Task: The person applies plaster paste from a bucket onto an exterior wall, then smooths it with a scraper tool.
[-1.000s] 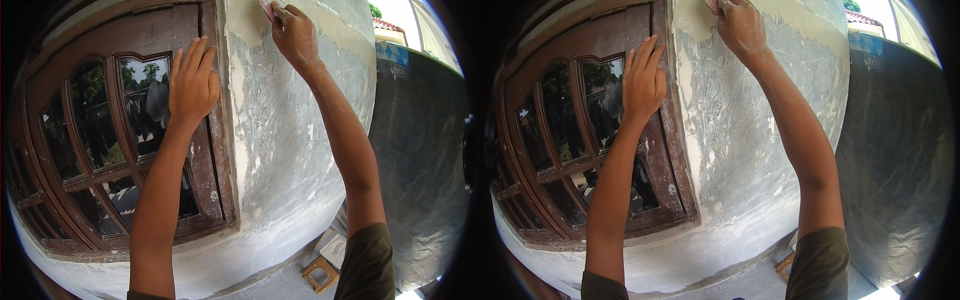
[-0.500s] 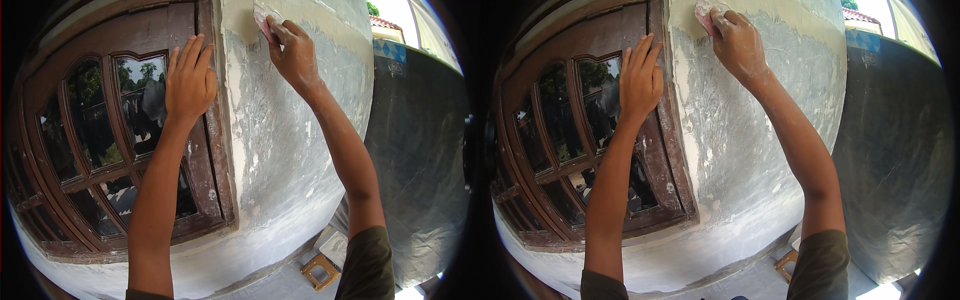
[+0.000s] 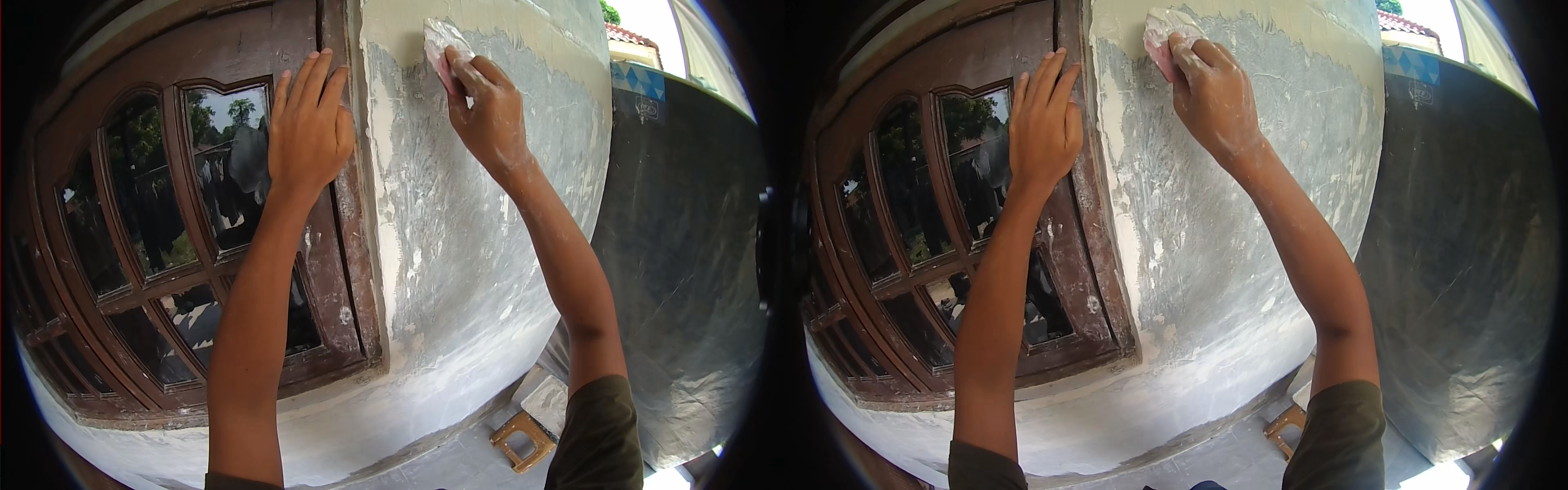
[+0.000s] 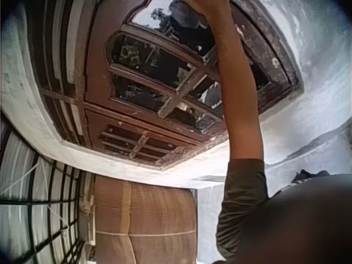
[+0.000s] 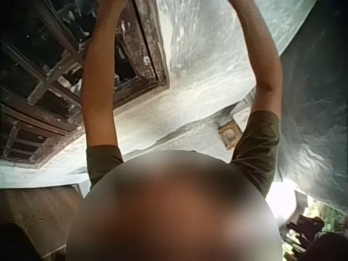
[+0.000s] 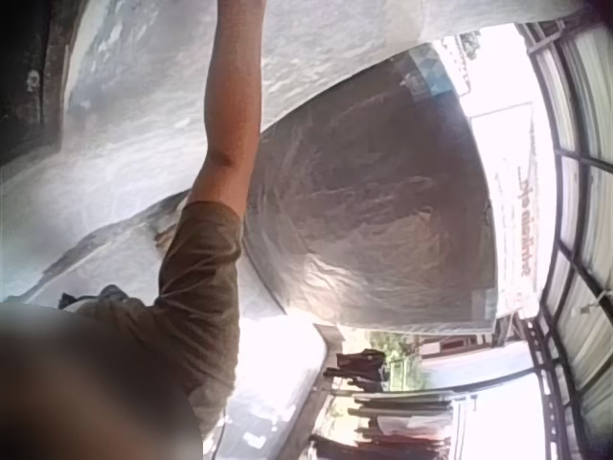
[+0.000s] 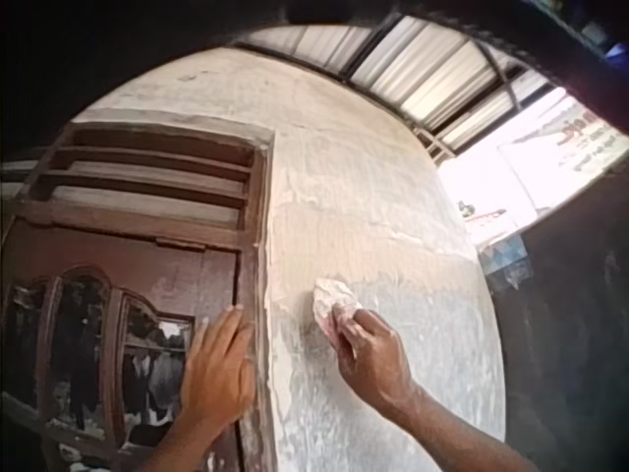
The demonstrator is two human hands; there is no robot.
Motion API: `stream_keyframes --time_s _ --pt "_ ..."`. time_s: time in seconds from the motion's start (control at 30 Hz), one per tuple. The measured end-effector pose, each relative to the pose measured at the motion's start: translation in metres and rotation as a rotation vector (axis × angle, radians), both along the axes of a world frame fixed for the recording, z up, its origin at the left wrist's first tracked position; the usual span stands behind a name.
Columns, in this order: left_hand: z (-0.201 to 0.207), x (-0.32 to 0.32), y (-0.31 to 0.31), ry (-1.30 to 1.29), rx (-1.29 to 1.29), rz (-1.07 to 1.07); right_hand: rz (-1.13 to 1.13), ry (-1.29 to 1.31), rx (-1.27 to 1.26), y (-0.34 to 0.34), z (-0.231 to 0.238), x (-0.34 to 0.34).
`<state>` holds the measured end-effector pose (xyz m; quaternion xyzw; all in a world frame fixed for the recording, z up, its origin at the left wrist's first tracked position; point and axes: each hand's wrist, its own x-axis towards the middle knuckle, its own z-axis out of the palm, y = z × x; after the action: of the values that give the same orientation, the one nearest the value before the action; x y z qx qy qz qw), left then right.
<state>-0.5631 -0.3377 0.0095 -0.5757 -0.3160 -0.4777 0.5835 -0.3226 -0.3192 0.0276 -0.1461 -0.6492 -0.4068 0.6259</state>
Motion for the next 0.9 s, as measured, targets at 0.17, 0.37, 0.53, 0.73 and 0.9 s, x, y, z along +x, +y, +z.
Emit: stream_keyframes --time_s 0.17,0.37,0.53,0.73,0.9 --pt "0.002 0.003 0.004 0.028 0.020 -0.016 -0.114 -0.007 0.100 0.036 0.037 -0.004" --pt "-0.003 -0.002 -0.001 -0.001 -0.005 -0.023 -0.085 -0.118 -0.192 0.007 -0.071 -0.010" --pt "-0.001 0.002 -0.001 -0.004 -0.016 -0.007 0.023 -0.037 -0.041 -0.002 -0.016 -0.005" --pt "0.000 0.001 0.000 0.008 -0.013 -0.037 -0.136 -0.090 0.033 0.025 0.027 -0.020" --pt "-0.003 -0.002 0.000 -0.003 -0.016 -0.036 -0.073 -0.240 -0.026 -0.001 -0.069 -0.020"
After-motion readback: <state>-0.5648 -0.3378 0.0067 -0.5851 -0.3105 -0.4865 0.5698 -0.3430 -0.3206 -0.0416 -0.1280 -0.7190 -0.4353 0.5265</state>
